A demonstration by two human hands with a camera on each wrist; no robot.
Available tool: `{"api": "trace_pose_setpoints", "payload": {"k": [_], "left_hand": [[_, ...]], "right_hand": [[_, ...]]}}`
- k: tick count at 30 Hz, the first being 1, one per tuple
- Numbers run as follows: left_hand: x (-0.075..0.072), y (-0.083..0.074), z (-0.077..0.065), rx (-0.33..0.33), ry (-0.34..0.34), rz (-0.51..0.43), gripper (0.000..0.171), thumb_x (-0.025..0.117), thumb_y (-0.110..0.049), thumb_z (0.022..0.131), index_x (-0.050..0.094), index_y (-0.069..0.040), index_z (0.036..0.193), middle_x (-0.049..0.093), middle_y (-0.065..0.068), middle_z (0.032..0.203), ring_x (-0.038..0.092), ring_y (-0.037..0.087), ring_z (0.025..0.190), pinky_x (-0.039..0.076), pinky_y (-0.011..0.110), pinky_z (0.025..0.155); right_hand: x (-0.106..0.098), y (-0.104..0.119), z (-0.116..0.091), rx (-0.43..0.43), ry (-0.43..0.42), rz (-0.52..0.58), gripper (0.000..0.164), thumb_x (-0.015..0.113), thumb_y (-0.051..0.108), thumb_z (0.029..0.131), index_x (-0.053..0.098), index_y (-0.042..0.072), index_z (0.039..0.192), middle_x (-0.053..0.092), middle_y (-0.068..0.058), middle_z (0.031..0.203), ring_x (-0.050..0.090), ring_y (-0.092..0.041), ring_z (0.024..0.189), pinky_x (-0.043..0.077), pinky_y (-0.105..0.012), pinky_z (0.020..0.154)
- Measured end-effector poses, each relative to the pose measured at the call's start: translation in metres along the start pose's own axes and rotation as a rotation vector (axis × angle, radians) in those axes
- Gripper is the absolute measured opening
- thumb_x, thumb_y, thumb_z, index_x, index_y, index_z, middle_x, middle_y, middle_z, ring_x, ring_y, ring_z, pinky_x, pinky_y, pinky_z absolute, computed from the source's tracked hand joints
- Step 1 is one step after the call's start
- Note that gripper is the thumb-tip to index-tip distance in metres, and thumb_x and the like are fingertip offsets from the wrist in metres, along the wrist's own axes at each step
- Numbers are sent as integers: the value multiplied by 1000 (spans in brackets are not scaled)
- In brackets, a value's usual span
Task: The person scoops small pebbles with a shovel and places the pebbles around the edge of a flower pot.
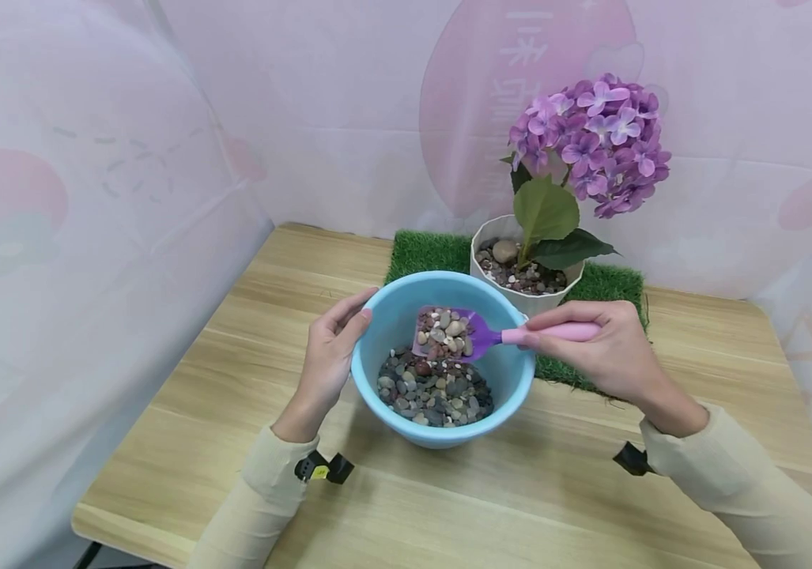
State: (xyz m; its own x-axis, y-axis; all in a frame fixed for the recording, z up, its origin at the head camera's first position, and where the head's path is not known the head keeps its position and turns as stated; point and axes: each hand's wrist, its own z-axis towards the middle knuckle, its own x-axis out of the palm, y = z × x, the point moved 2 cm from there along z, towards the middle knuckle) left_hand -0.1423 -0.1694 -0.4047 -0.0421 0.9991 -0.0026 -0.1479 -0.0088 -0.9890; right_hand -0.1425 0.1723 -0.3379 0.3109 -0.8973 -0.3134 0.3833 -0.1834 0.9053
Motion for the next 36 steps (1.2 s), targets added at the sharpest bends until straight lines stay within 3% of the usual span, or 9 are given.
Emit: {"api": "trace_pose_setpoints", "payload": {"k": [8, 19, 29, 36], "left_hand": [[0, -1, 0, -5, 0, 1, 40, 55, -15, 110, 59, -2, 147, 67, 19, 142, 68, 34, 128, 65, 37, 101], [0, 1, 0, 8, 8, -12, 40, 55, -16, 110, 59, -2, 147, 67, 19, 142, 68, 33, 128, 65, 38, 101], [-2, 2, 0, 1, 4, -6, 39, 56, -19, 109, 61, -6, 146, 67, 20, 142, 70, 25, 124, 65, 35, 100], [-1, 3, 2, 0, 3, -17, 38, 56, -17, 109, 62, -5, 145, 67, 19, 142, 69, 27, 125, 64, 34, 101]], "right_hand": [[-8, 0, -4, 20, -15, 15, 17, 82, -5, 88, 81, 0, 105, 83, -10, 100, 81, -28, 91, 67, -41, 80], [-16, -2, -11, 24, -55, -87, 14, 84, 0, 88, 82, 5, 101, 83, -7, 97, 81, -23, 89, 69, -32, 78], [-27, -4, -17, 18, -97, -100, 16, 80, -6, 88, 80, -4, 104, 83, -5, 97, 81, -17, 89, 68, -26, 79], [-38, -2, -22, 87, -171, -210, 16, 82, -2, 89, 81, 1, 105, 83, 4, 94, 80, -8, 87, 65, -16, 66]]}}
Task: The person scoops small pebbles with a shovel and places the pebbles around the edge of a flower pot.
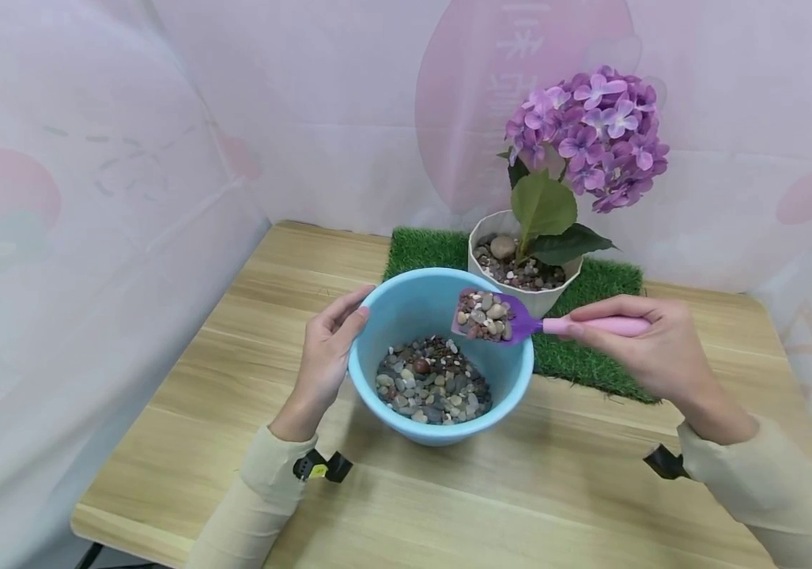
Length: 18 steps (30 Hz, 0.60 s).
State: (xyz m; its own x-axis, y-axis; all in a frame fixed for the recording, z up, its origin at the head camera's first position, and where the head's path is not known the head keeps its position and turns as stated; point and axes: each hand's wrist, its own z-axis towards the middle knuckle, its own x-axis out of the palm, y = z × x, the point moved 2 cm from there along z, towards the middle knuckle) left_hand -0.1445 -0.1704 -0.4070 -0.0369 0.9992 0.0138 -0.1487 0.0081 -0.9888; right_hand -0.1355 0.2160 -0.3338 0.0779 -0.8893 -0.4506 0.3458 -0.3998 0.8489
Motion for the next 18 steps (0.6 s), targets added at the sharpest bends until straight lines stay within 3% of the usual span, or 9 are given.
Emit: {"api": "trace_pose_setpoints", "payload": {"k": [4, 8, 11, 14, 18], "left_hand": [[-1, -1, -1, -4, 0, -9, 38, 57, -16, 109, 62, -5, 145, 67, 18, 142, 69, 28, 125, 64, 34, 101], [0, -2, -1, -2, -1, -4, 38, 56, -16, 109, 62, -5, 145, 67, 19, 141, 69, 27, 125, 64, 34, 101], [0, -2, 0, 0, 3, 6, 38, 55, -16, 110, 61, -4, 145, 66, 20, 142, 69, 27, 125, 64, 33, 101], [0, -2, 0, 1, 1, 12, 38, 55, -16, 110, 61, -3, 145, 66, 21, 142, 69, 28, 125, 64, 33, 100], [0, -2, -1, -5, -5, 5, 38, 56, -15, 109, 62, -5, 145, 67, 19, 141, 69, 28, 125, 65, 34, 100]], "right_hand": [[-9, -2, -2, 24, -33, -23, 17, 83, 3, 90, 81, 1, 107, 83, 5, 95, 80, -9, 87, 52, -15, 49], [-20, -5, -3, -6, -70, 33, 19, 82, -3, 88, 79, -6, 107, 83, 0, 94, 80, -10, 86, 48, -16, 45], [-27, -6, -4, -15, -91, 89, 20, 81, -8, 88, 77, -11, 107, 83, -4, 94, 81, -11, 87, 60, -12, 60], [-32, -8, -5, -4, -103, 100, 20, 80, -7, 88, 76, -12, 108, 83, -4, 94, 81, -12, 87, 65, -17, 75], [-37, -11, -6, 25, -101, 142, 22, 79, -7, 89, 74, -15, 109, 83, -5, 94, 81, -14, 88, 65, -21, 80]]}}
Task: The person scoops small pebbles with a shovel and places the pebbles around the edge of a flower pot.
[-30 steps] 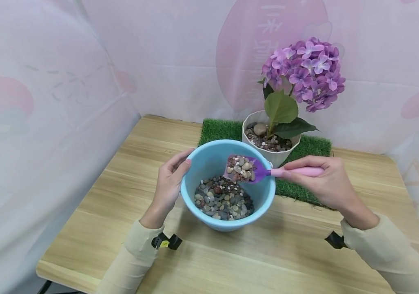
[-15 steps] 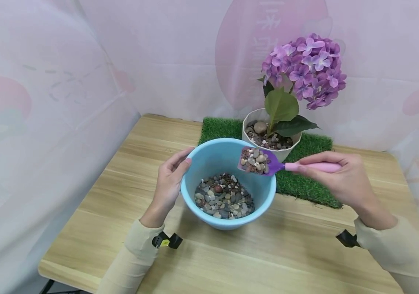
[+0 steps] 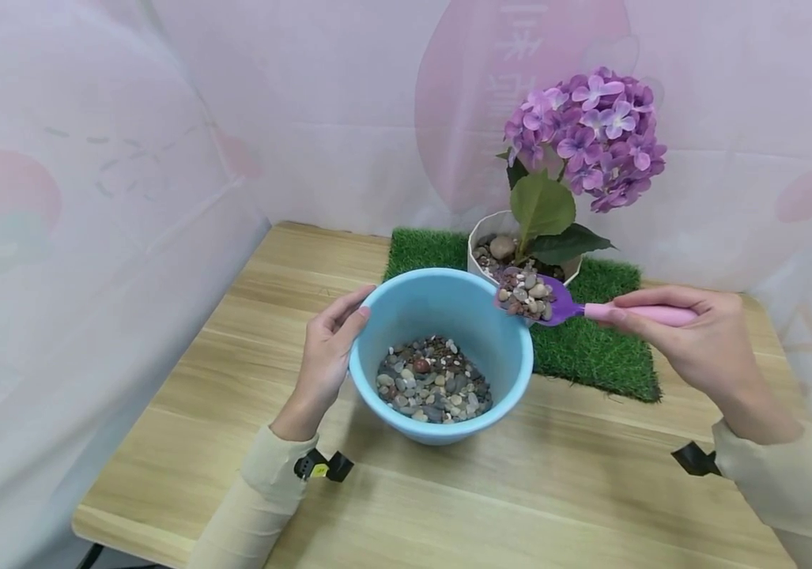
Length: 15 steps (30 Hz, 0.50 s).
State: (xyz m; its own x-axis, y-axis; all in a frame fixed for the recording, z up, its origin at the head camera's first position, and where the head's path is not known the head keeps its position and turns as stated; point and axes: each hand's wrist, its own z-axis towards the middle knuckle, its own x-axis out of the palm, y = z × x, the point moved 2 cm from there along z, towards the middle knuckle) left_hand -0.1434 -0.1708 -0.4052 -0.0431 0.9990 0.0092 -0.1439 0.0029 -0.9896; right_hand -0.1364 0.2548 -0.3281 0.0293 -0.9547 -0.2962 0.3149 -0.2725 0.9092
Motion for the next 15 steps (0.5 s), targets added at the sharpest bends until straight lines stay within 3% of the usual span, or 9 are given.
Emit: {"api": "trace_pose_setpoints", "payload": {"k": [9, 15], "left_hand": [[1, -1, -1, 2, 6, -7, 39, 56, -15, 109, 60, -2, 146, 66, 18, 143, 67, 31, 128, 65, 34, 101], [1, 0, 0, 3, 3, -12, 40, 56, -14, 109, 59, -1, 147, 66, 18, 143, 69, 28, 126, 65, 34, 100]], "right_hand": [[-14, -10, -3, 113, -45, -101, 33, 82, 1, 90, 73, -9, 119, 83, -1, 96, 79, -8, 93, 63, -13, 84], [-24, -14, -7, 204, -39, -244, 37, 83, 21, 93, 76, 3, 125, 83, 2, 104, 77, -1, 101, 57, -7, 72]]}}
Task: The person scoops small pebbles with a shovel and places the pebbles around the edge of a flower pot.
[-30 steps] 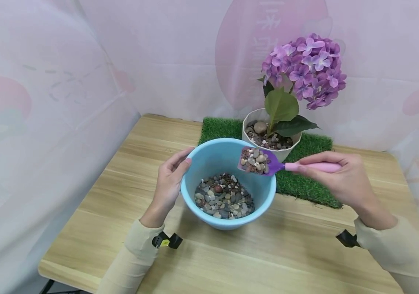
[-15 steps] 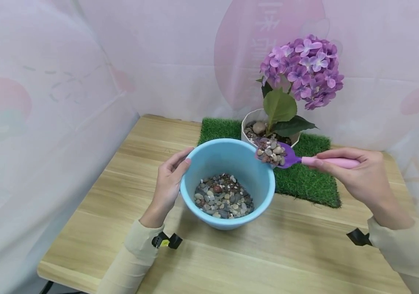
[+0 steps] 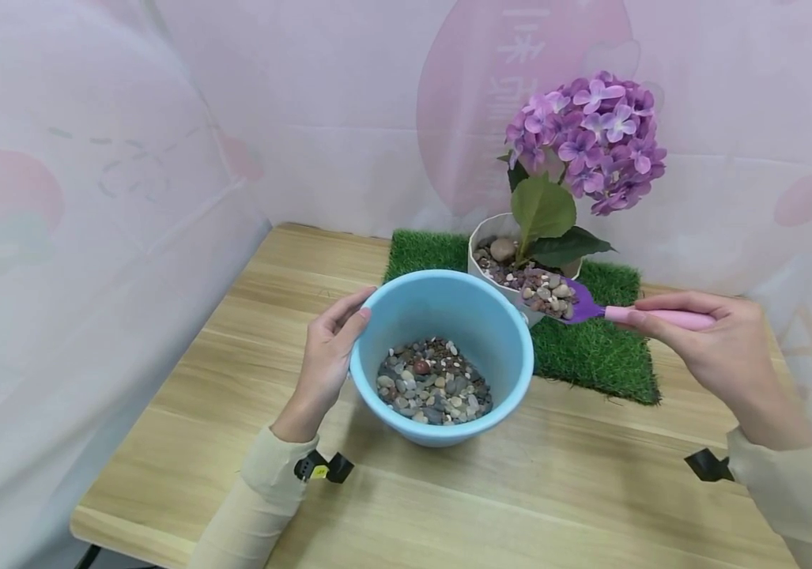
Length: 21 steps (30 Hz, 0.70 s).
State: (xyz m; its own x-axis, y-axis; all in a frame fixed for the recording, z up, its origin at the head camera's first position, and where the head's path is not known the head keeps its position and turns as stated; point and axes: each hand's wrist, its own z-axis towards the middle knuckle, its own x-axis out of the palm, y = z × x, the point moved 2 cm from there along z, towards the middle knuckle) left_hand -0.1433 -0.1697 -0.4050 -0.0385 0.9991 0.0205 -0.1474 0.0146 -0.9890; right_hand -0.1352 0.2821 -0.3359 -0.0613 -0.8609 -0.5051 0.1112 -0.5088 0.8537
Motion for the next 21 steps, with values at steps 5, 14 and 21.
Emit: {"api": "trace_pose_setpoints", "payload": {"k": [5, 14, 21], "left_hand": [[0, 0, 0, -2, 0, -3, 40, 56, -14, 109, 59, 0, 147, 66, 18, 143, 69, 27, 126, 65, 34, 100], [0, 0, -1, -3, 7, -10, 40, 56, -14, 110, 58, 0, 147, 66, 18, 144, 68, 27, 126, 64, 33, 101], [0, 0, -1, 5, 10, -9, 40, 55, -14, 110, 58, 0, 147, 66, 18, 144, 68, 27, 126, 64, 33, 101]], "right_hand": [[-5, -5, 0, 34, -7, -36, 41, 83, 26, 93, 75, 6, 128, 82, 7, 106, 77, 0, 98, 57, -5, 82], [-9, -15, 4, 37, -9, 73, 36, 81, 15, 94, 74, 1, 127, 82, 5, 101, 79, -5, 93, 60, -7, 80], [-13, -20, 6, 49, -24, 116, 35, 81, 13, 94, 75, 1, 126, 82, 5, 100, 79, -4, 93, 58, -8, 73]]}}
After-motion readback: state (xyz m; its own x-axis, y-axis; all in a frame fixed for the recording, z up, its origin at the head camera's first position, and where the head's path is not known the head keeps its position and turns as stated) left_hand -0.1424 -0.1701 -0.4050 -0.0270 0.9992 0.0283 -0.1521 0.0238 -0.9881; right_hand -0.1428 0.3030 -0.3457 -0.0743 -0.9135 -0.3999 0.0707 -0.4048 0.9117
